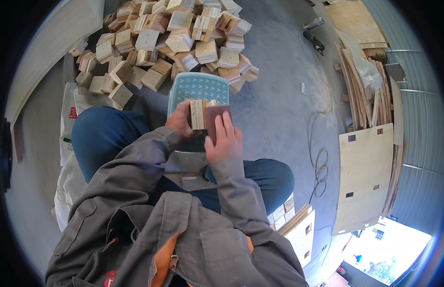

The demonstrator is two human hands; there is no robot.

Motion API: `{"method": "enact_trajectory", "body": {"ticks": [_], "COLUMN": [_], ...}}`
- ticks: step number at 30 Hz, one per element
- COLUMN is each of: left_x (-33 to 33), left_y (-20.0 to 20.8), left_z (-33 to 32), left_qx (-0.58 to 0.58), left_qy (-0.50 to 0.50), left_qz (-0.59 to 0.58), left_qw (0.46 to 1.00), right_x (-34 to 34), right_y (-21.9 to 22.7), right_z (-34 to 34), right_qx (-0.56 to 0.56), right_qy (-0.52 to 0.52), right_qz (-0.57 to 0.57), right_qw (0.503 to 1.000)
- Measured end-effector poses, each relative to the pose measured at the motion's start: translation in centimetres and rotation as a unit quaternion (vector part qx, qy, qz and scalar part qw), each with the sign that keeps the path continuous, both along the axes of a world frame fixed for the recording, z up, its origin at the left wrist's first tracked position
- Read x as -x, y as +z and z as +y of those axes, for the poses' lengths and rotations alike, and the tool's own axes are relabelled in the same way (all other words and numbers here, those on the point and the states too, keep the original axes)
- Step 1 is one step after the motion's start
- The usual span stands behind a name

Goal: The person sits on the floor and sands small wooden blocks using a sanding block. They repeatedly rub the sanding block over the edges and faces of each piece, then place the finished block into a nearby stack.

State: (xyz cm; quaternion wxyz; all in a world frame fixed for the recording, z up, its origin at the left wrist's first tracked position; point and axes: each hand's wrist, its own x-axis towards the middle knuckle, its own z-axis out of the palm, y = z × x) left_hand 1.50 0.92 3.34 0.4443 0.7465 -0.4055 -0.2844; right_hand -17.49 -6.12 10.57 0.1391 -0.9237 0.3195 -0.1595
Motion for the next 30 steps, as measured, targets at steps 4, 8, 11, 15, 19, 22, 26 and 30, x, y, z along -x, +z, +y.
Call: {"method": "enact_trajectory", "body": {"ticks": [4,8,11,15,19,22,26,30], "left_x": [0.3,0.2,0.1,-0.2,-0.1,0.1,0.1,0.1], "left_y": [-0.3,0.0,0.0,0.5,0.0,0.5,1.5,-0.6], "left_z": [0.0,-0.1,-0.3,-0.5,-0.2,-0.3,-0.4,-0.4], "left_qx": [-0.007,-0.016,-0.025,-0.045,-0.036,-0.038,-0.077,-0.022], "left_qy": [0.013,0.008,-0.002,-0.018,-0.006,-0.010,-0.019,-0.008], "left_qz": [-0.006,-0.013,0.006,0.023,-0.007,-0.004,0.003,0.039], "left_qw": [1.000,1.000,1.000,0.999,0.999,0.999,0.997,0.999], "right_x": [2.7,1.1,-2.2,-6.3,-6.2,-1.6,5.6,7.0], "right_y": [0.6,0.7,0.4,-0.5,-1.8,-4.5,-7.5,-7.1], "right_z": [2.2,1.2,-1.7,-6.6,-8.4,-7.6,-5.5,-5.7], "right_qx": [0.000,0.002,0.004,-0.026,-0.128,-0.201,-0.315,-0.333], "right_qy": [0.013,-0.007,-0.024,-0.060,-0.093,-0.119,-0.232,-0.270], "right_qz": [0.017,0.006,-0.006,0.008,-0.027,-0.131,-0.165,-0.195], "right_qw": [1.000,1.000,1.000,0.998,0.987,0.964,0.905,0.882]}}
